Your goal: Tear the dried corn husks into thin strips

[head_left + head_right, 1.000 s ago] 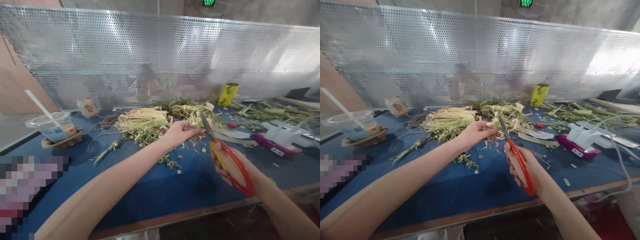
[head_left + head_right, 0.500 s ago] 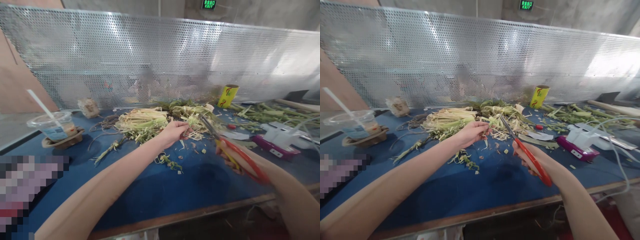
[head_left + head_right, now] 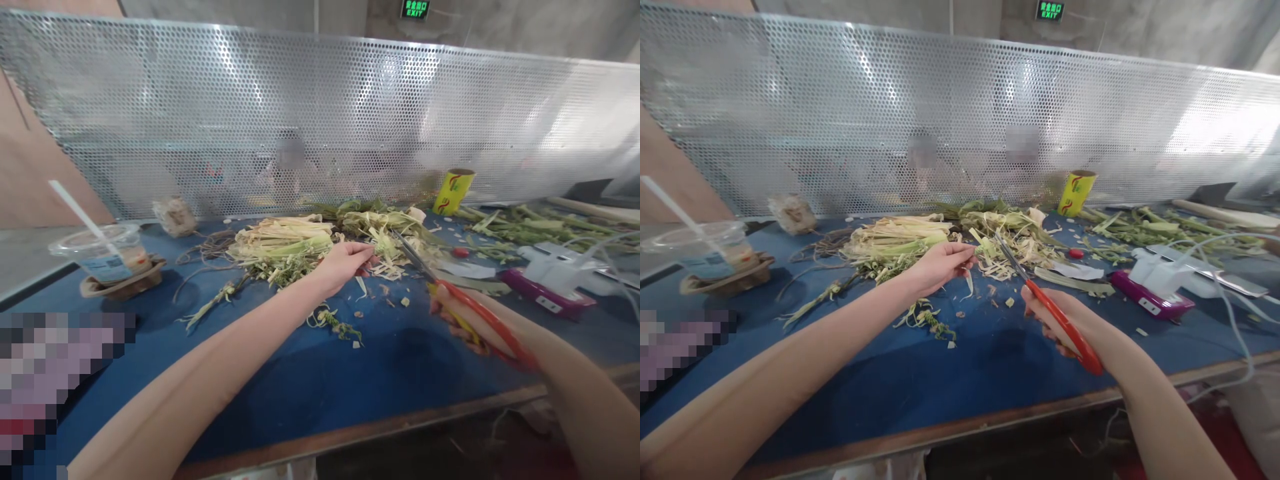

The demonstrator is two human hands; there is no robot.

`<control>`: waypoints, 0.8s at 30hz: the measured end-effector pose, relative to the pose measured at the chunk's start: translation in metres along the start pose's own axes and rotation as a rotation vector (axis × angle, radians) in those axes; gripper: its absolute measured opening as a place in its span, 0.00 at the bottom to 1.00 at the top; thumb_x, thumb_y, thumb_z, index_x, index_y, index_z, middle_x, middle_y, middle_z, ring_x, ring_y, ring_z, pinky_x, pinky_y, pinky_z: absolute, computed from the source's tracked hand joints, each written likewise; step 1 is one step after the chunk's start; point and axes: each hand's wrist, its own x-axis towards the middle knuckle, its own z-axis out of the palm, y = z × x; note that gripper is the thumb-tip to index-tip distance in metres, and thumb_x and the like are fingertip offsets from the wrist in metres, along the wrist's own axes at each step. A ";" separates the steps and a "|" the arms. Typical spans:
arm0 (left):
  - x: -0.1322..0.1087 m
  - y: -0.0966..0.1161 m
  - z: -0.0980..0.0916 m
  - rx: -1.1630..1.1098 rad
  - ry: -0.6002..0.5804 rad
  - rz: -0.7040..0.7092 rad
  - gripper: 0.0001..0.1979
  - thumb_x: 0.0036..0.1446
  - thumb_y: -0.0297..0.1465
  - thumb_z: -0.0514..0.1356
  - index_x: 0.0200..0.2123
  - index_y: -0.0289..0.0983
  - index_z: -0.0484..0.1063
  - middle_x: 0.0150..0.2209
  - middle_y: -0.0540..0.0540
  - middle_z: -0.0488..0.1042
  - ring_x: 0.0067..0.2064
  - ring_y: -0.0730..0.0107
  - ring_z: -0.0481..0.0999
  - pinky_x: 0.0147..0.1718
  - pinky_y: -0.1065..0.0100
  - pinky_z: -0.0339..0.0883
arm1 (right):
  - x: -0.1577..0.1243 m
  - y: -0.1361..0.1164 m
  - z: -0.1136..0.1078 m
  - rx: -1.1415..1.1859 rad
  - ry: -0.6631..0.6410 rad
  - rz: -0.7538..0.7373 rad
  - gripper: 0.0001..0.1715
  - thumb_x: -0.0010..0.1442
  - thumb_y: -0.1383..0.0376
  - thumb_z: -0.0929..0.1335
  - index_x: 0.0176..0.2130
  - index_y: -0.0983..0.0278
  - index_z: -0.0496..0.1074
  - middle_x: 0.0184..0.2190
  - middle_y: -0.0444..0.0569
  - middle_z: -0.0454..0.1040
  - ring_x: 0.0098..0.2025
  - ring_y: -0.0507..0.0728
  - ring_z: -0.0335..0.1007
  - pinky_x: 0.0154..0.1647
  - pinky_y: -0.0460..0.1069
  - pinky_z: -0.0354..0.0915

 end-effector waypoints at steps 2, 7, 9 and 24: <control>0.000 0.001 0.000 -0.003 0.008 0.007 0.10 0.53 0.22 0.53 0.21 0.30 0.69 0.20 0.49 0.68 0.19 0.82 0.63 0.22 0.73 0.59 | 0.000 0.001 -0.001 0.022 -0.019 0.013 0.22 0.54 0.48 0.56 0.26 0.63 0.60 0.14 0.36 0.51 0.11 0.44 0.48 0.08 0.40 0.48; -0.001 0.000 0.001 -0.012 0.027 0.010 0.10 0.53 0.22 0.54 0.22 0.30 0.69 0.22 0.48 0.69 0.20 0.82 0.63 0.22 0.73 0.59 | -0.004 0.000 -0.001 0.025 -0.019 -0.003 0.21 0.54 0.48 0.57 0.26 0.63 0.60 0.14 0.36 0.50 0.11 0.44 0.48 0.07 0.39 0.49; -0.001 0.000 0.000 -0.013 0.035 0.010 0.10 0.53 0.22 0.54 0.22 0.30 0.70 0.22 0.48 0.70 0.21 0.82 0.64 0.22 0.73 0.59 | -0.006 -0.001 0.001 0.040 -0.017 -0.001 0.20 0.55 0.49 0.57 0.26 0.63 0.60 0.13 0.36 0.50 0.11 0.44 0.48 0.07 0.39 0.49; 0.003 -0.004 -0.003 0.020 0.020 -0.014 0.07 0.52 0.22 0.55 0.25 0.30 0.71 0.22 0.47 0.71 0.22 0.80 0.66 0.23 0.73 0.61 | -0.004 -0.004 0.002 0.125 -0.047 0.060 0.20 0.57 0.54 0.56 0.22 0.64 0.59 0.12 0.36 0.51 0.08 0.44 0.48 0.05 0.39 0.47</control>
